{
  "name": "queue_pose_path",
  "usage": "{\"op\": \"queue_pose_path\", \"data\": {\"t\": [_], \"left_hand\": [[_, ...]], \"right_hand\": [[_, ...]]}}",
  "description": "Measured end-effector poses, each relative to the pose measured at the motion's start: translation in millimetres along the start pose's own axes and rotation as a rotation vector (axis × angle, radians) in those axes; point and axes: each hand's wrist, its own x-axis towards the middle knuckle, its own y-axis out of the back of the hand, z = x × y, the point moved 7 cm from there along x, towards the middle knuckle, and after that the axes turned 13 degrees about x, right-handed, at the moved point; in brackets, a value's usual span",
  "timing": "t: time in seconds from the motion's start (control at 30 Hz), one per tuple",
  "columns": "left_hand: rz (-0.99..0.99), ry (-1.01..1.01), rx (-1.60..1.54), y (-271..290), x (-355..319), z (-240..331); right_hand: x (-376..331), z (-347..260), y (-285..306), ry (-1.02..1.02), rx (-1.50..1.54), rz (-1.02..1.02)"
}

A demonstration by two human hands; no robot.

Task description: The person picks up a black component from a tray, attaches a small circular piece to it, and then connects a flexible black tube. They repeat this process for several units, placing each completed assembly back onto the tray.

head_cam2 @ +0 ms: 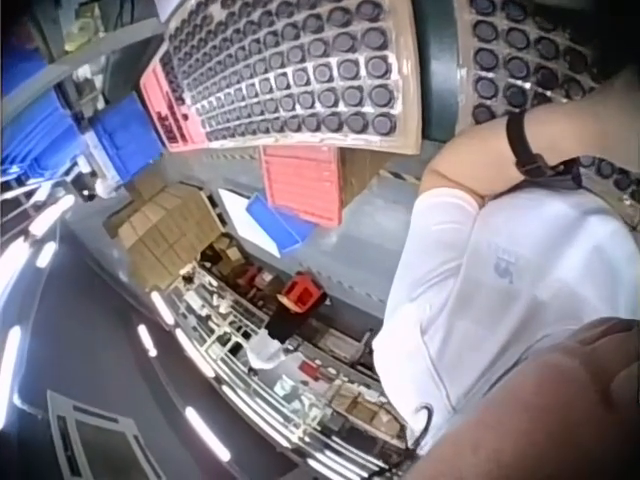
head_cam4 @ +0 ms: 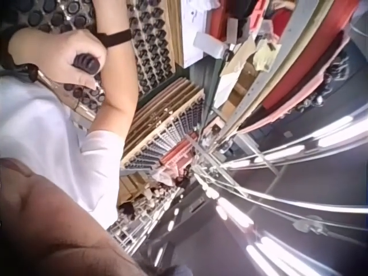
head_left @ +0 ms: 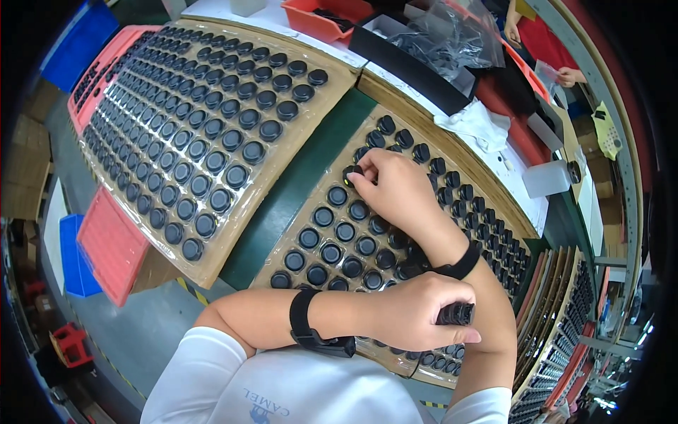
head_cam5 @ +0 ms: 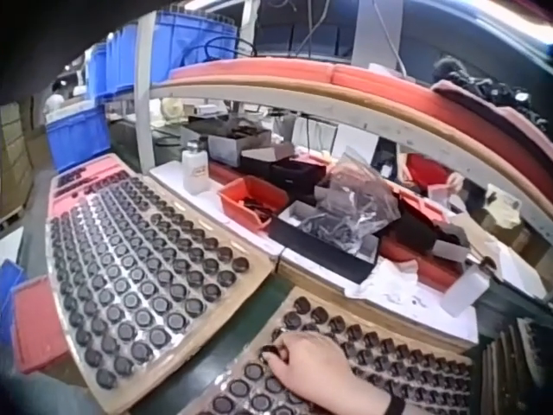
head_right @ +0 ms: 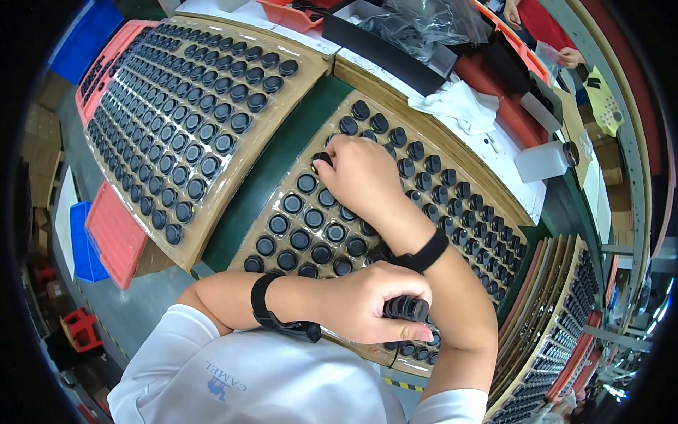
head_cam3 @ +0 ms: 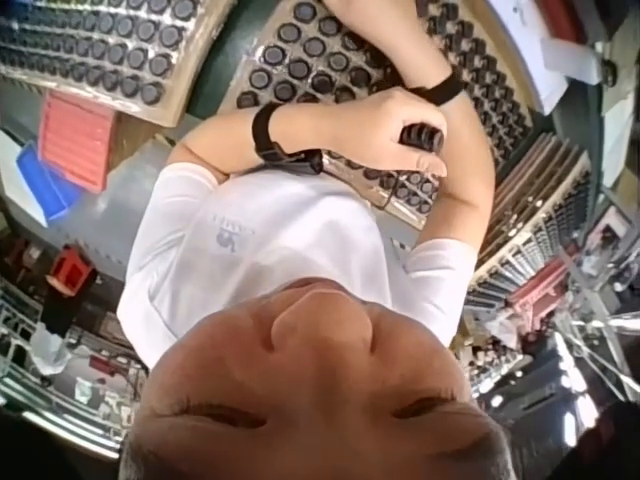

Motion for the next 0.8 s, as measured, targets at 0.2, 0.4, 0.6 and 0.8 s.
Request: {"op": "queue_pose_path", "data": {"t": [0.2,0.4,0.6,0.8], "left_hand": [[-0.009,0.061,-0.126,-1.4,1.3,-4.1],[0.064,0.219,-0.341,3.8,0.2,-16.3],[0.09,0.487,-0.479,3.5,-3.5,-33.2],[0.148,0.458,-0.508,3.9,-2.1,-41.3]], "right_hand": [[2.9,-12.3,-8.2,0.193,-0.405,0.046],[-13.9,-4.7,31.7,-0.088,0.122,-0.112],[-75.6,-5.9,84.9,-0.187,0.755,-0.19],[-95.6,-19.6,94.3,0.033,0.653,-0.299]]}}
